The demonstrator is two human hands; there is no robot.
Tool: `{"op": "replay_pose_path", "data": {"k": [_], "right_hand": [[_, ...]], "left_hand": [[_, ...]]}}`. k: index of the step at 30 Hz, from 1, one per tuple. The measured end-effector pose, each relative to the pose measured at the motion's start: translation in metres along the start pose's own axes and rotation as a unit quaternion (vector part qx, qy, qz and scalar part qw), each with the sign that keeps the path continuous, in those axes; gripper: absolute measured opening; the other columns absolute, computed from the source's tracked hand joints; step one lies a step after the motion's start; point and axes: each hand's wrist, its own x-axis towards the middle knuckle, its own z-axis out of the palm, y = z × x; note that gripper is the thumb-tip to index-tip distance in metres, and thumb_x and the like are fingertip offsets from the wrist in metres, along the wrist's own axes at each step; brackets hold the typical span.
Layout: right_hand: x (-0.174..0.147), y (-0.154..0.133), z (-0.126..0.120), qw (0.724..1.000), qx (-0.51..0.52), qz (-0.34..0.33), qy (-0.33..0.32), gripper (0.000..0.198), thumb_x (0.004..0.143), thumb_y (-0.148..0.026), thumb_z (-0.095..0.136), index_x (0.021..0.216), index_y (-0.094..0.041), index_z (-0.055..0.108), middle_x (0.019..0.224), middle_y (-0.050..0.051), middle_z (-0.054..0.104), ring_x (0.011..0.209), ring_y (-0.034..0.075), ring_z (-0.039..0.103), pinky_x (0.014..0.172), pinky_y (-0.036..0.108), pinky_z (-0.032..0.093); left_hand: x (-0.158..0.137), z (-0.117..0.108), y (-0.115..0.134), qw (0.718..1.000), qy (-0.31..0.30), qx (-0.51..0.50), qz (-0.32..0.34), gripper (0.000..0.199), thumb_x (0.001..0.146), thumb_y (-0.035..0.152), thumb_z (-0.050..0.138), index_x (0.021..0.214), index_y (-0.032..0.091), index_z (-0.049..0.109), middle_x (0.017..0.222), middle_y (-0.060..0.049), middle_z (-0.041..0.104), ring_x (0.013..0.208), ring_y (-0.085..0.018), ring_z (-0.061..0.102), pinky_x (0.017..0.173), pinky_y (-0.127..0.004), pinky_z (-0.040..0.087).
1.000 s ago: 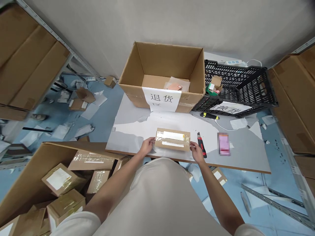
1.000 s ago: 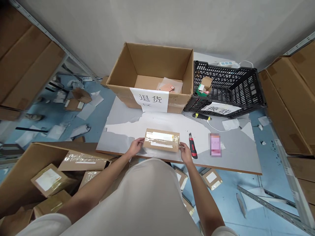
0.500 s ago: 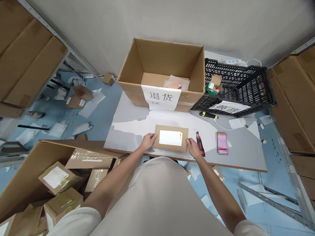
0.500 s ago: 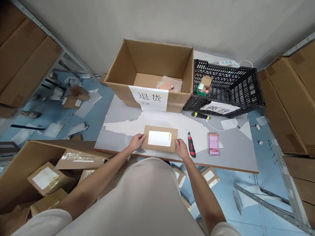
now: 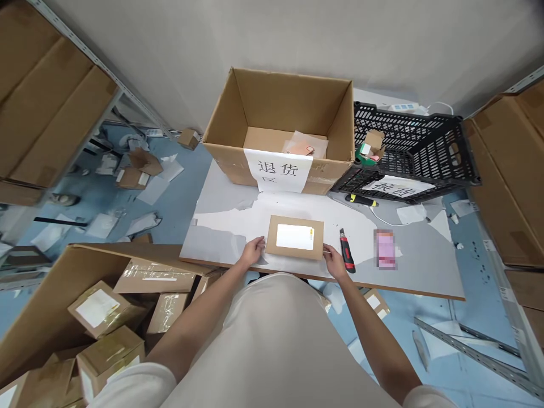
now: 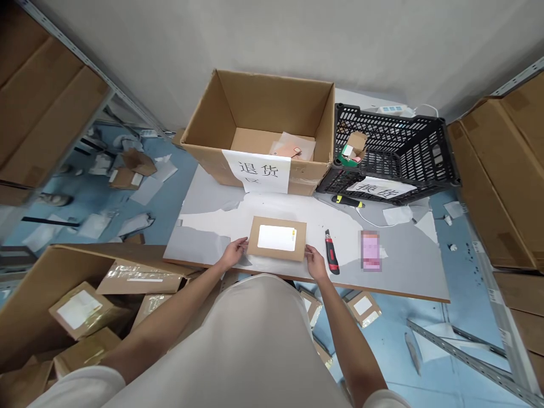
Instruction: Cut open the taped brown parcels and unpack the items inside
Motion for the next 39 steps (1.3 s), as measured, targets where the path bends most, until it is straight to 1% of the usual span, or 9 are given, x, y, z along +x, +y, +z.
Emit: {"op": "replay_pose_path", "data": {"k": [4,7,13,20,25,28,33,36,39], "right_hand": [[-0.013,0.008,0.012,0.999,-0.001,0.008,-0.037,0.052,0.071,-0.022,0.055,0.122,-0.021,0.048,0.119,0.009,0.061,0.102,0.022,0.061,0.089,0.040,0.047],[-0.017,0.003,0.016,0.999,0.008,0.010,-0.029,0.050,0.073,-0.025,0.054,0.122,-0.021,0.047,0.119,0.010,0.061,0.101,0.022,0.061,0.086,0.039,0.048],[-0.006,-0.033,-0.006,0.995,-0.088,-0.045,0.015,0.039,0.086,-0.046,0.038,0.103,-0.015,0.054,0.096,0.011,0.064,0.086,0.022,0.060,0.077,0.035,0.047],[0.018,-0.067,-0.012,0.979,-0.205,-0.007,0.001,0.047,0.090,-0.051,0.026,0.090,-0.016,0.059,0.089,0.011,0.066,0.084,0.022,0.059,0.074,0.031,0.043],[0.020,-0.033,-0.031,0.977,-0.210,0.027,0.028,0.049,0.091,-0.046,0.023,0.106,-0.015,0.059,0.099,0.011,0.063,0.093,0.022,0.059,0.083,0.033,0.042],[0.016,-0.003,-0.046,0.933,-0.321,0.124,0.103,0.047,0.084,-0.045,0.043,0.118,-0.014,0.051,0.115,0.017,0.054,0.108,0.028,0.051,0.087,0.039,0.041],[0.016,0.020,-0.048,0.890,-0.399,0.207,0.079,0.053,0.078,-0.039,0.056,0.124,-0.019,0.039,0.116,0.015,0.051,0.109,0.030,0.051,0.082,0.042,0.044],[0.017,0.016,-0.049,0.898,-0.387,0.194,0.084,0.048,0.081,-0.030,0.049,0.126,-0.017,0.037,0.112,0.016,0.053,0.104,0.030,0.054,0.081,0.043,0.045],[0.015,-0.004,-0.059,0.924,-0.344,0.093,0.136,0.046,0.083,-0.025,0.041,0.127,-0.012,0.038,0.111,0.018,0.054,0.107,0.030,0.053,0.086,0.044,0.043]], "left_hand": [[-0.015,0.005,-0.008,0.999,-0.034,-0.012,0.006,0.051,0.063,0.027,0.066,0.112,0.014,0.061,0.105,-0.010,0.067,0.091,-0.021,0.063,0.084,-0.035,0.049],[-0.022,0.010,0.000,0.999,-0.034,0.000,0.020,0.044,0.066,0.034,0.065,0.106,0.016,0.064,0.096,-0.006,0.069,0.086,-0.020,0.063,0.081,-0.034,0.050],[-0.022,0.002,0.043,0.990,0.062,0.088,0.087,0.041,0.079,0.049,0.050,0.090,0.015,0.068,0.083,-0.007,0.067,0.075,-0.017,0.059,0.070,-0.028,0.046],[-0.008,-0.005,0.081,0.981,0.110,0.151,0.057,0.048,0.081,0.056,0.044,0.068,0.016,0.067,0.059,-0.001,0.060,0.061,-0.014,0.053,0.059,-0.024,0.038],[-0.006,-0.003,0.081,0.983,0.120,0.136,0.040,0.044,0.082,0.053,0.044,0.081,0.017,0.069,0.073,-0.004,0.068,0.066,-0.016,0.058,0.063,-0.026,0.042],[-0.007,-0.002,0.078,0.985,0.115,0.122,0.035,0.045,0.080,0.053,0.047,0.092,0.016,0.069,0.086,-0.007,0.070,0.070,-0.017,0.061,0.068,-0.028,0.045],[-0.011,-0.001,0.072,0.986,0.103,0.126,0.042,0.046,0.079,0.053,0.052,0.097,0.014,0.067,0.090,-0.008,0.069,0.072,-0.018,0.062,0.069,-0.029,0.049],[-0.018,0.001,0.069,0.980,0.113,0.146,0.075,0.047,0.079,0.052,0.053,0.104,0.014,0.063,0.097,-0.009,0.067,0.074,-0.018,0.062,0.071,-0.031,0.050],[-0.029,0.004,0.067,0.951,0.172,0.200,0.162,0.049,0.080,0.048,0.055,0.115,0.013,0.056,0.110,-0.013,0.061,0.091,-0.022,0.061,0.081,-0.037,0.049]]}}
